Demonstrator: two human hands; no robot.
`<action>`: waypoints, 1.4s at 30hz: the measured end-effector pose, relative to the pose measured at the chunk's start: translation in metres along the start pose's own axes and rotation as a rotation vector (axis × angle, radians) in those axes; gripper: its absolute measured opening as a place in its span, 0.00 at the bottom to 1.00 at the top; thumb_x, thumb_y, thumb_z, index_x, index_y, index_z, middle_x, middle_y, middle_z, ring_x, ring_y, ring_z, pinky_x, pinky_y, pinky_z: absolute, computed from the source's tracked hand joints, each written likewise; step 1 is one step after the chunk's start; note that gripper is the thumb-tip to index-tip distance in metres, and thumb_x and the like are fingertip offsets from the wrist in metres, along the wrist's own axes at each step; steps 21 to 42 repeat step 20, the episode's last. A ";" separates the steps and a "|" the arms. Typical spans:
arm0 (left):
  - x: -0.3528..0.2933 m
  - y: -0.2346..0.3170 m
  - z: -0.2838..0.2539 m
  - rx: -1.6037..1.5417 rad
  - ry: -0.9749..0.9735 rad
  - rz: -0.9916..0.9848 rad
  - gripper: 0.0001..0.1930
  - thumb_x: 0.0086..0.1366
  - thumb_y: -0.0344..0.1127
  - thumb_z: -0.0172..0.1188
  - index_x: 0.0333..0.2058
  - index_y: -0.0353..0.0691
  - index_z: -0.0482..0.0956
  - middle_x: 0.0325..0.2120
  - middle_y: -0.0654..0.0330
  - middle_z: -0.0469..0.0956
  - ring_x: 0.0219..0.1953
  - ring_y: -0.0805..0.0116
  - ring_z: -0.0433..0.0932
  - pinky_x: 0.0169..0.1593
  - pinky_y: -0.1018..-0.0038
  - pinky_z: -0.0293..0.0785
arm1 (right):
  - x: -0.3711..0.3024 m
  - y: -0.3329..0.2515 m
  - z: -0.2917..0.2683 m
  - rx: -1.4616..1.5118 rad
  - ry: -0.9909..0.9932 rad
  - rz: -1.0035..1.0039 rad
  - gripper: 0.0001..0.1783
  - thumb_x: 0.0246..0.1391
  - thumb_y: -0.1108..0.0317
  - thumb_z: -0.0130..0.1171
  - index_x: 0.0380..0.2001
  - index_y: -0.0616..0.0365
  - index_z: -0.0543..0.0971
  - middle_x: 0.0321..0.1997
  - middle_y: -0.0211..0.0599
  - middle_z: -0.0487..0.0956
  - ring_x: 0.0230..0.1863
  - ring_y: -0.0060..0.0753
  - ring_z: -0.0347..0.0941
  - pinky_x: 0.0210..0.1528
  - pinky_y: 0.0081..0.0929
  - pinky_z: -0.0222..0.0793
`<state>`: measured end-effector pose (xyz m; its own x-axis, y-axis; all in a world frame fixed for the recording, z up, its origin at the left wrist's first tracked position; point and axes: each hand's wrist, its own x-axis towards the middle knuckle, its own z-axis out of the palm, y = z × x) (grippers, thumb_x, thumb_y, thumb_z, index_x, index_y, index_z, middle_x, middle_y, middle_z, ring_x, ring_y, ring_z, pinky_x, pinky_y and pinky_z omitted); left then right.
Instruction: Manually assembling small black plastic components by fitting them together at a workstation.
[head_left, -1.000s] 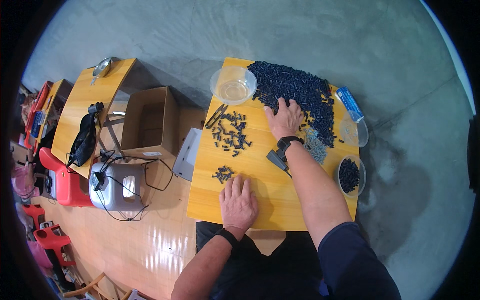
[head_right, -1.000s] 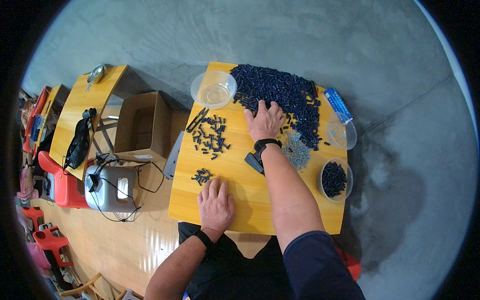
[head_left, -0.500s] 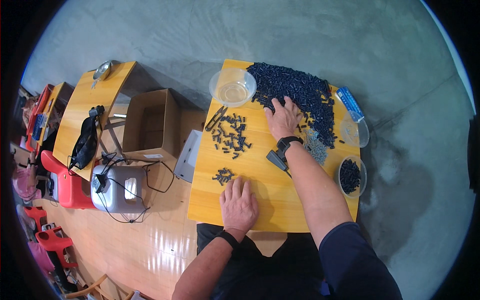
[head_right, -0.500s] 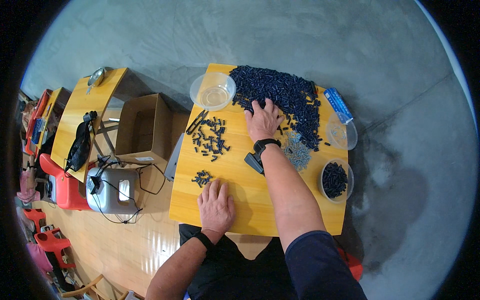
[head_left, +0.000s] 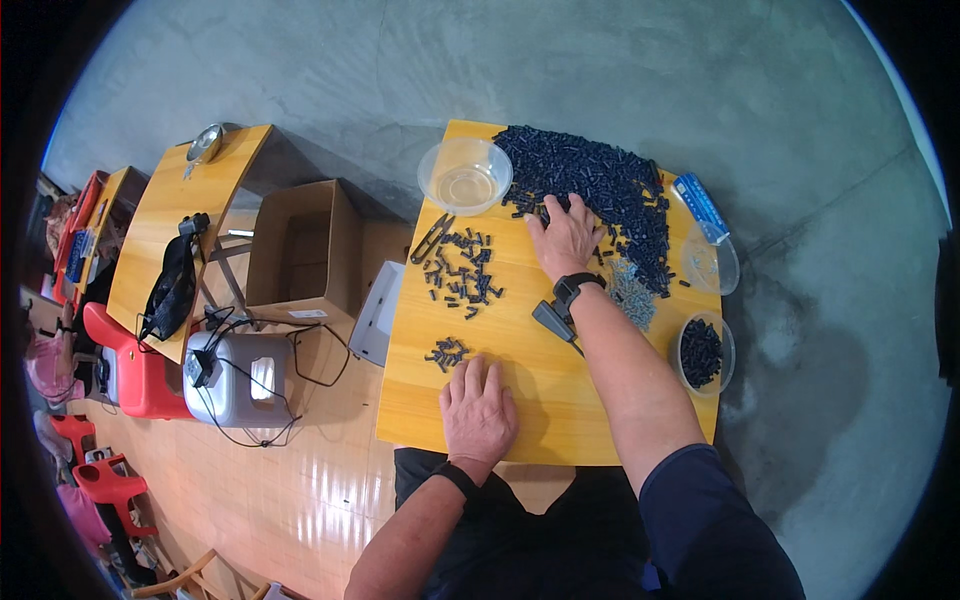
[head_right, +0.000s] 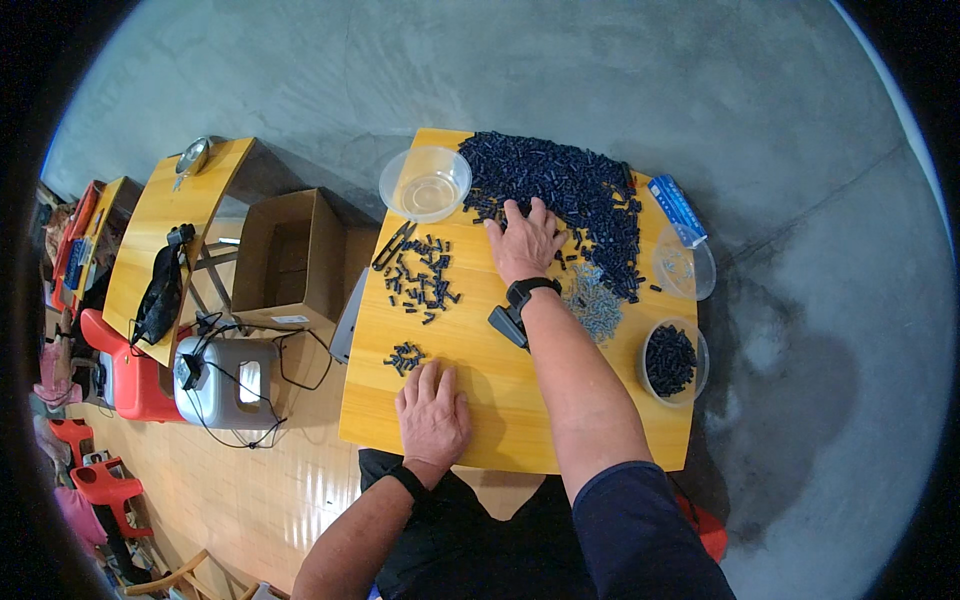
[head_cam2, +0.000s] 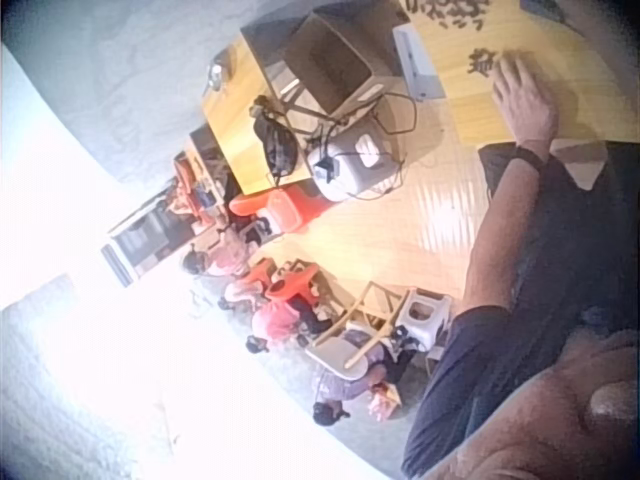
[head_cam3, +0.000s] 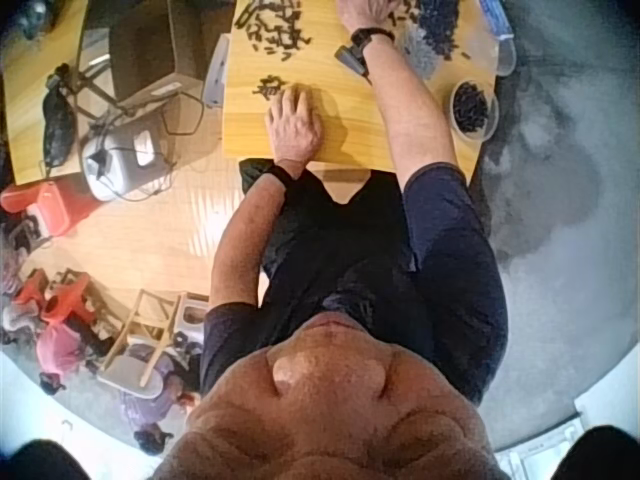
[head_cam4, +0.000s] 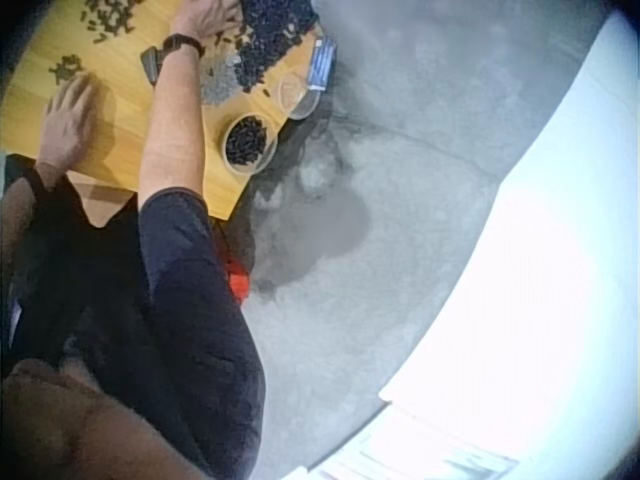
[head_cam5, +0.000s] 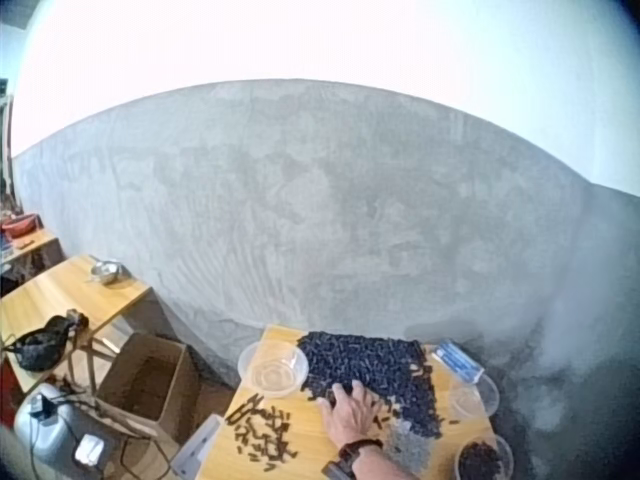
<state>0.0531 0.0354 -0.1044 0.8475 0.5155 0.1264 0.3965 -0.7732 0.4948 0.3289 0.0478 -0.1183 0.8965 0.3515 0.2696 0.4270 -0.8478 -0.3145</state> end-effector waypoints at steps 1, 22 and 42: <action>0.000 0.000 0.000 -0.002 -0.001 0.000 0.21 0.58 0.36 0.53 0.51 0.37 0.71 0.54 0.49 0.67 0.59 0.48 0.62 0.59 0.55 0.57 | 0.000 -0.001 -0.001 0.001 -0.001 0.001 0.22 0.54 0.50 0.58 0.50 0.43 0.77 0.64 0.41 0.62 0.65 0.51 0.54 0.63 0.64 0.43; 0.001 0.000 0.000 0.006 -0.014 -0.001 0.22 0.58 0.36 0.53 0.51 0.37 0.70 0.55 0.49 0.67 0.59 0.48 0.62 0.59 0.55 0.56 | 0.007 -0.012 -0.008 -0.006 -0.126 0.066 0.20 0.55 0.49 0.56 0.50 0.41 0.79 0.66 0.39 0.60 0.66 0.55 0.53 0.62 0.74 0.39; 0.001 0.000 0.000 0.006 -0.014 -0.001 0.22 0.58 0.36 0.53 0.51 0.37 0.70 0.55 0.49 0.67 0.59 0.48 0.62 0.59 0.55 0.56 | 0.007 -0.012 -0.008 -0.006 -0.126 0.066 0.20 0.55 0.49 0.56 0.50 0.41 0.79 0.66 0.39 0.60 0.66 0.55 0.53 0.62 0.74 0.39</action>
